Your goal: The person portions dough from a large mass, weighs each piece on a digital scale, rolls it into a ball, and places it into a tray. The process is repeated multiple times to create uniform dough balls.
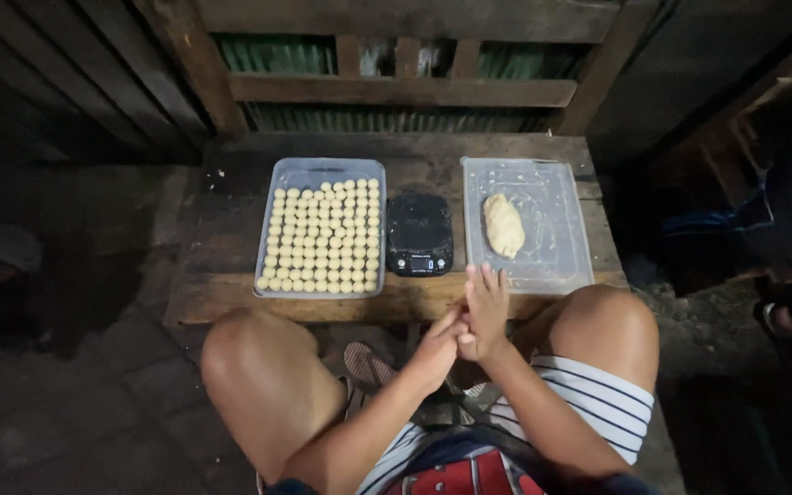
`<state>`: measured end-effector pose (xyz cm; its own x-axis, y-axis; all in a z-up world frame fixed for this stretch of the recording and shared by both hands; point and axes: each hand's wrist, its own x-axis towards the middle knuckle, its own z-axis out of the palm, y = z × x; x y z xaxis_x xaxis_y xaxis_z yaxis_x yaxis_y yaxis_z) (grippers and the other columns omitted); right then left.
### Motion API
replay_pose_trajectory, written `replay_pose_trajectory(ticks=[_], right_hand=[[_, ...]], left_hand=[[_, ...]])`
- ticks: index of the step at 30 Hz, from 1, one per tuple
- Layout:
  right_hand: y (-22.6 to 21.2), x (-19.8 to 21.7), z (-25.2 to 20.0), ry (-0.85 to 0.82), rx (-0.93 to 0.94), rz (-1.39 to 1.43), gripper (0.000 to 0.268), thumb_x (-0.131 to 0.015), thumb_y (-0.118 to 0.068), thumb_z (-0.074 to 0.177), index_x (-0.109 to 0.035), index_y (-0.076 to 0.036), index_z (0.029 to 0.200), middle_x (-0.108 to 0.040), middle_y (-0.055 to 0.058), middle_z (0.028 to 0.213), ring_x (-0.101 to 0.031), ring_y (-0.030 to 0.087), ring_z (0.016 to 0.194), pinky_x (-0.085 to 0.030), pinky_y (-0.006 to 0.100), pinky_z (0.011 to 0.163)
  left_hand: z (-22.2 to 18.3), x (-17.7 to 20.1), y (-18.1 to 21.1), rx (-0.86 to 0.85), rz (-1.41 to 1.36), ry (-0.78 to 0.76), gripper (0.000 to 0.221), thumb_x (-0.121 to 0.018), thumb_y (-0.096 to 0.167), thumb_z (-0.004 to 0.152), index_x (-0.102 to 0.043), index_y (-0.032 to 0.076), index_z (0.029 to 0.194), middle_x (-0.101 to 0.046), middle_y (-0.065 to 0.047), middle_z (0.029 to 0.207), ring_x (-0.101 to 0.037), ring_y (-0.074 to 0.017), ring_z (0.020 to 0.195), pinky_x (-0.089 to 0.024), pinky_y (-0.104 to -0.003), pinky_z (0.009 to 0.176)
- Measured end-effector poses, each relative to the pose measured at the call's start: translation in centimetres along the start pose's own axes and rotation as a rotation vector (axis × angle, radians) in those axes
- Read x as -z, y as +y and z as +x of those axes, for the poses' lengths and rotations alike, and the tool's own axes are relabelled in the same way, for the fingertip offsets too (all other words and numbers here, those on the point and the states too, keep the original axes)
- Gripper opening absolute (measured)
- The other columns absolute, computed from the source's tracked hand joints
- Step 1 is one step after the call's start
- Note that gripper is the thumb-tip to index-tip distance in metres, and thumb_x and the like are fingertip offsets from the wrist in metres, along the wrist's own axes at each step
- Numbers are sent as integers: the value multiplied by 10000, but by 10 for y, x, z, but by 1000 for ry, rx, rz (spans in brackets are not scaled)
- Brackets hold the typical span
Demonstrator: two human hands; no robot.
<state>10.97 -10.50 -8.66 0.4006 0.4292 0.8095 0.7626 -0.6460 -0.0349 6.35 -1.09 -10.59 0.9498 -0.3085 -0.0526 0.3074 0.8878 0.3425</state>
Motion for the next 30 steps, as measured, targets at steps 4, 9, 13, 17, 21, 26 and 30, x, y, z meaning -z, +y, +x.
replay_pose_trajectory(ticks=[4, 9, 13, 17, 21, 26, 30], right_hand=[[-7, 0, 6, -35, -47, 31, 743, -77, -571, 1061, -61, -158, 1678, -19, 91, 1756, -1, 303, 1621, -2, 524, 1306], [-26, 6, 18, -96, -124, 140, 647, 4, -466, 1162, -5, -93, 1692, -16, 51, 1770, 5, 215, 1652, -5, 436, 1373], [-12, 20, 31, -88, -211, -15, 742, -51, -562, 1063, -173, -125, 1650, -169, 142, 1721, -145, 342, 1580, -70, 582, 1246], [-2, 18, 27, 73, -296, 53, 739, -164, -527, 1073, -330, -18, 1582, -337, 224, 1631, -304, 407, 1510, -195, 557, 1229], [8, 11, -3, 173, -392, 127, 748, -248, -501, 1081, -447, 63, 1531, -462, 284, 1563, -422, 456, 1456, -288, 538, 1217], [33, -28, -76, -123, -388, -9, 281, -774, -309, 917, -777, -207, 1179, -727, -11, 1128, -697, 223, 1035, -530, 384, 968], [38, -51, -87, -381, -316, 142, 262, -734, -326, 940, -654, -130, 786, -617, 29, 759, -644, 253, 713, -549, 390, 716]], left_hand=[[30, -21, -48, 274, 447, 383, 417, -590, 259, 985, -651, 250, 1398, -530, 117, 1338, -541, -74, 1002, -320, -194, 662], [-6, 6, 10, 113, 158, 259, 508, -590, 21, 897, -593, 40, 1405, -642, -150, 1426, -644, -258, 1254, -541, -414, 1051], [24, -19, -35, -488, 60, 157, 523, -504, 422, 991, -417, 156, 1433, -282, -38, 1471, -253, -241, 1294, -195, -441, 1103], [3, -55, 49, 330, 183, 691, 353, -502, 483, 1045, -746, 258, 1165, -767, 166, 1055, -704, -53, 693, -361, -204, 314], [24, 82, -11, 315, 23, 804, 420, -499, 481, 1036, -669, 134, 871, -722, -113, 860, -716, -290, 774, -529, -429, 697], [19, 93, 10, 373, 254, 658, 185, -729, 224, 927, -595, 210, 1054, -707, -22, 888, -689, -151, 723, -572, -287, 691], [23, 103, 27, 239, 332, 683, 268, -772, 15, 872, -647, 75, 1102, -746, -127, 988, -703, -151, 727, -617, -299, 712]])
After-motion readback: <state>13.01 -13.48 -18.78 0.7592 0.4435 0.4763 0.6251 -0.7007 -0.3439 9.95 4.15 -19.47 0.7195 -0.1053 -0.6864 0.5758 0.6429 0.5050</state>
